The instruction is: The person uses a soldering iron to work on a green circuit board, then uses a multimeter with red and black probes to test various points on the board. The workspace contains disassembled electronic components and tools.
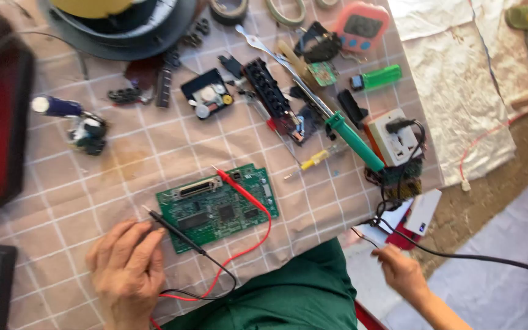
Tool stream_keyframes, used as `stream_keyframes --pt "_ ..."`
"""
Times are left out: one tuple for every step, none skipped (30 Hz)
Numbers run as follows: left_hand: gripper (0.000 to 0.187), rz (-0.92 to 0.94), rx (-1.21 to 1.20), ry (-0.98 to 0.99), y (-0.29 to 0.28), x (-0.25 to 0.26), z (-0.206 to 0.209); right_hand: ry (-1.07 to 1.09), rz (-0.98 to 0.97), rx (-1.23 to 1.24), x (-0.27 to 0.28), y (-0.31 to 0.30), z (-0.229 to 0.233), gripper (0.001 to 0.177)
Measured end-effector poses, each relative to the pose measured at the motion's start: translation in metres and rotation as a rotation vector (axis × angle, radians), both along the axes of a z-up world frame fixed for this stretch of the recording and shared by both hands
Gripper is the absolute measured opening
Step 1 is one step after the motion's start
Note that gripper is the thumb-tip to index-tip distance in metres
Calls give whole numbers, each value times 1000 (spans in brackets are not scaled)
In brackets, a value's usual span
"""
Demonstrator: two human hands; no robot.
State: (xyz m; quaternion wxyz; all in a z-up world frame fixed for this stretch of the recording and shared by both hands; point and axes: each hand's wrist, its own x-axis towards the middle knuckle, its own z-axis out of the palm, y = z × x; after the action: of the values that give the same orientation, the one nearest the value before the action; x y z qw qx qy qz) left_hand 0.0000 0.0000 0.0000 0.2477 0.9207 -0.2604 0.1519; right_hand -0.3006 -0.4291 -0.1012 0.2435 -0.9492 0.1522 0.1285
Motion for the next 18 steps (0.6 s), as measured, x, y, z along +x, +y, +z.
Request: stream_keyframes --pt "10 -13 -5 11 -1 0 -1 11 -13 -5 -13 -12 -12 32" --pt "8 -4 -17 2 -2 0 -2 86 -146 -215 -26 -24 -22 27" --pt "6 13 -27 -11 -3 0 -2 154 -271 -422 -37 -38 -34 28" --pt "6 8 -30 -3 -2 -2 -5 163 -275 -425 -42 -48 -39 28" --pt "7 13 -23 -12 -1 -2 -8 155 -184 -427 -46 -56 -46 35" --pt "8 18 -15 -22 1 -3 -10 147 -93 -428 -51 -63 -53 44" --pt "8 10 -18 -19 0 -2 -10 151 -101 -430 -51 -67 -57 44" --pt "8 5 -11 -29 0 -1 -11 99 181 -595 -50 -69 -60 24" --pt "8 7 -2 -39 1 -1 -11 39 474 -751 -48 -74 -64 13" --pt "8 6 -3 -34 0 -1 -12 43 475 -751 -57 -80 -77 13" --pt "8 10 -7 -33 0 -2 -12 200 371 -699 -64 -86 -90 20" --pt "7 13 -11 -32 1 -2 -13 354 264 -645 -72 -92 -103 29" --pt "7 16 -9 -32 0 -2 -12 354 267 -643 -76 -96 -111 29" --pt "7 21 -19 -29 -1 -2 -12 465 230 -592 -79 -101 -118 36" --pt "7 24 -30 -28 -2 -2 -11 574 190 -539 -83 -104 -127 46" --pt "7 25 -27 -29 -1 -3 -12 573 192 -537 -81 -103 -127 46" --pt "6 24 -22 -26 0 -3 -12 523 315 -622 -80 -102 -127 28" --pt "6 24 -17 -23 0 -3 -13 470 438 -706 -80 -101 -127 15"
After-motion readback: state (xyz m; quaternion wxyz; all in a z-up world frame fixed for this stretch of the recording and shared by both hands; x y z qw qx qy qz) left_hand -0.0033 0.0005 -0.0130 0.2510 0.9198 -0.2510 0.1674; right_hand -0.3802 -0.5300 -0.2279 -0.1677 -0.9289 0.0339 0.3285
